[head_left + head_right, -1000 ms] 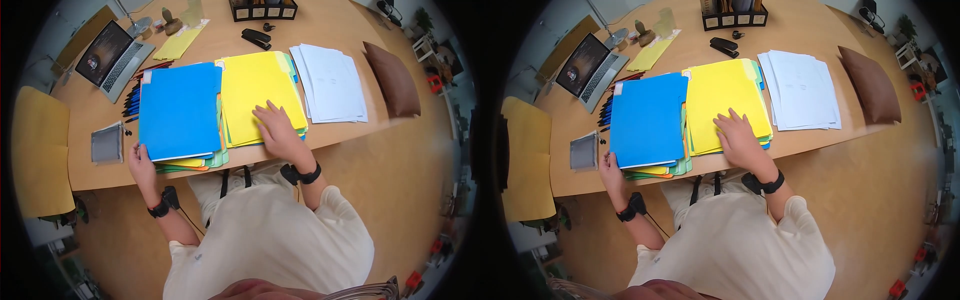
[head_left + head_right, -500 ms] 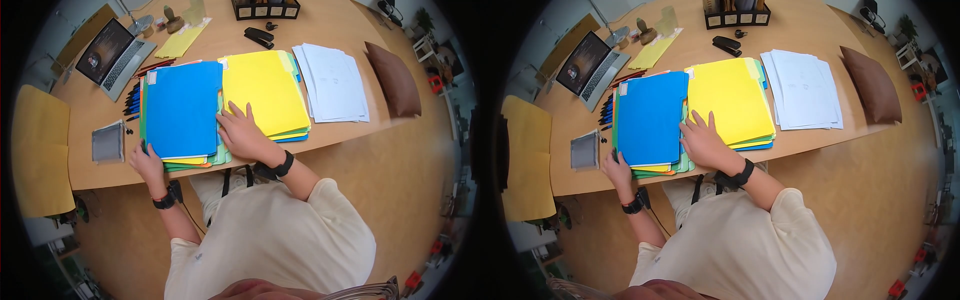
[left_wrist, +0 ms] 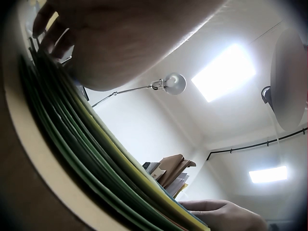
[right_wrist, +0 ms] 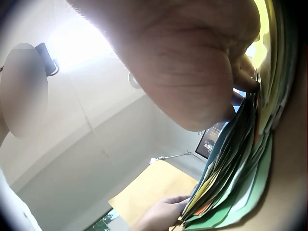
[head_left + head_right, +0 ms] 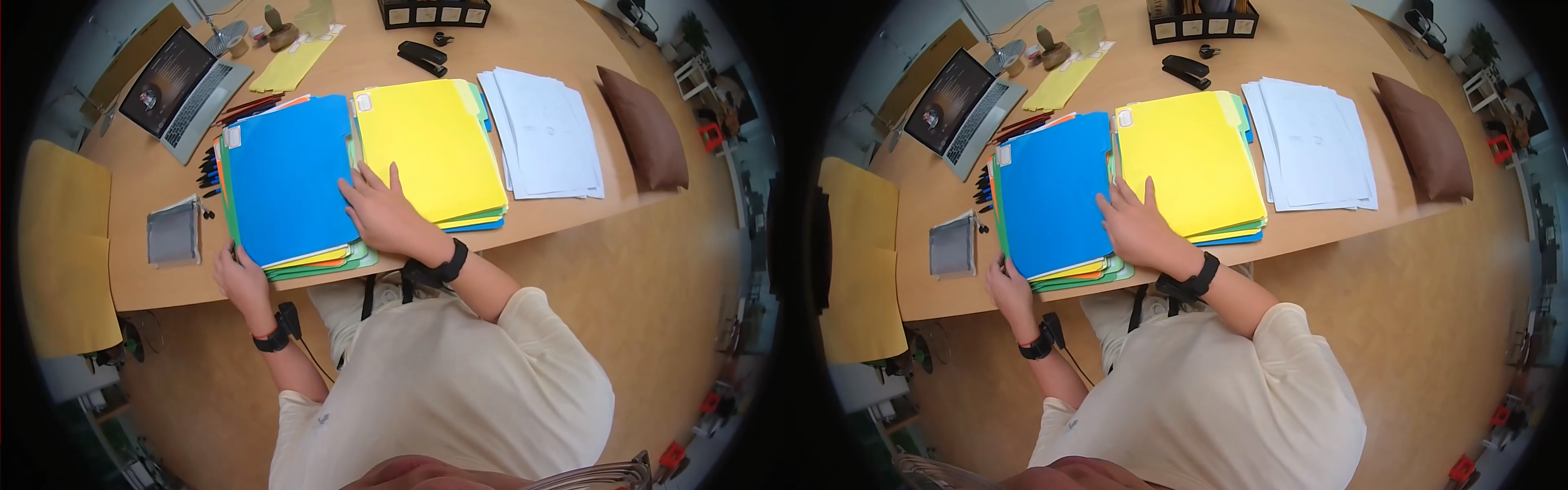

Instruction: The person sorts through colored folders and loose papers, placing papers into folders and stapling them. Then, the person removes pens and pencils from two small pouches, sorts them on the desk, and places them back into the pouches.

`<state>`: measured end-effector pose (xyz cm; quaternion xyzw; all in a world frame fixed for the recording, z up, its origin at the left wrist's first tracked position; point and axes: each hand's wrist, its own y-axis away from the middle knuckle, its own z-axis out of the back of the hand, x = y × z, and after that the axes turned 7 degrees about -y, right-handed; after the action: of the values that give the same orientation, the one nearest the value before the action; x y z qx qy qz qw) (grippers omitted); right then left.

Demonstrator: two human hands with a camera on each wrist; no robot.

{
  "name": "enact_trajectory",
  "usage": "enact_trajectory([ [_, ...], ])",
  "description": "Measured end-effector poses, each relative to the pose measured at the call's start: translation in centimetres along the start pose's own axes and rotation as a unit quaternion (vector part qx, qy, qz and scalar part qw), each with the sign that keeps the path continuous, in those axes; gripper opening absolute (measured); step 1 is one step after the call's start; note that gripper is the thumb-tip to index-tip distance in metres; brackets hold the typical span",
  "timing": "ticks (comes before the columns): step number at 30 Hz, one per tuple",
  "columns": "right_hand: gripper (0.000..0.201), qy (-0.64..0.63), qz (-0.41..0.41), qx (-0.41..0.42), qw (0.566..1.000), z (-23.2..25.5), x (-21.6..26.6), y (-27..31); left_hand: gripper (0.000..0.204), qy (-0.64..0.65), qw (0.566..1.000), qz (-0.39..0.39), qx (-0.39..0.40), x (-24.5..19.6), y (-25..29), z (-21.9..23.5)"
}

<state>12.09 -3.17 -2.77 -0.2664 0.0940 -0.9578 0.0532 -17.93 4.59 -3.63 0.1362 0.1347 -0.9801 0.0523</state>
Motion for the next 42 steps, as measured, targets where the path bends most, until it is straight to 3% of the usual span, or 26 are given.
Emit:
enact_trajectory([
  [4,0.052,-0.045,-0.015,0.017,0.999,1.8,0.4,0.5,0.033,-0.056,0.994,-0.024,-0.093,-3.9,1.3,2.3],
  [7,0.05,-0.084,-0.041,0.006,0.996,4.2,0.0,1.6,0.031,0.084,0.975,-0.18,-0.104,-7.2,2.1,2.4],
  [9,0.048,-0.09,-0.057,-0.024,0.994,5.6,-1.2,2.5,0.03,0.135,0.958,-0.254,-0.019,-10.9,3.7,2.6],
  [12,0.045,-0.063,-0.084,-0.103,0.989,8.2,-3.7,4.7,0.036,0.175,0.913,-0.367,0.041,-16.0,6.7,2.1],
  [16,0.048,0.014,-0.132,-0.19,0.973,10.1,-11.4,8.8,0.05,0.165,0.877,-0.443,0.085,-20.3,9.7,1.2],
  [19,0.059,0.156,-0.301,-0.16,0.927,12.5,-14.0,11.8,0.056,0.128,0.871,-0.467,0.088,-20.6,10.6,-0.9],
  [23,0.069,0.159,-0.421,-0.103,0.887,13.1,-16.4,15.4,0.048,0.11,0.867,-0.475,0.101,-19.9,10.5,-0.4],
  [28,0.067,0.162,-0.407,-0.099,0.894,12.8,-17.4,16.5,0.036,0.143,0.861,-0.481,0.083,-19.5,9.8,-0.2],
  [34,0.057,0.181,-0.375,-0.139,0.898,12.0,-18.8,17.2,0.018,0.164,0.885,-0.42,0.117,-19.6,9.9,-0.5],
  [37,0.053,0.181,-0.358,-0.161,0.902,11.9,-19.2,17.3,0.014,0.218,0.891,-0.381,0.117,-19.5,10.0,0.1],
  [40,0.052,0.171,-0.348,-0.181,0.904,11.8,-19.9,17.5,0.01,0.338,0.887,-0.31,0.04,-19.3,10.1,-0.7],
  [42,0.053,0.169,-0.34,-0.192,0.905,11.8,-19.9,17.5,0.013,0.336,0.901,-0.257,0.095,-18.8,10.1,0.5],
])
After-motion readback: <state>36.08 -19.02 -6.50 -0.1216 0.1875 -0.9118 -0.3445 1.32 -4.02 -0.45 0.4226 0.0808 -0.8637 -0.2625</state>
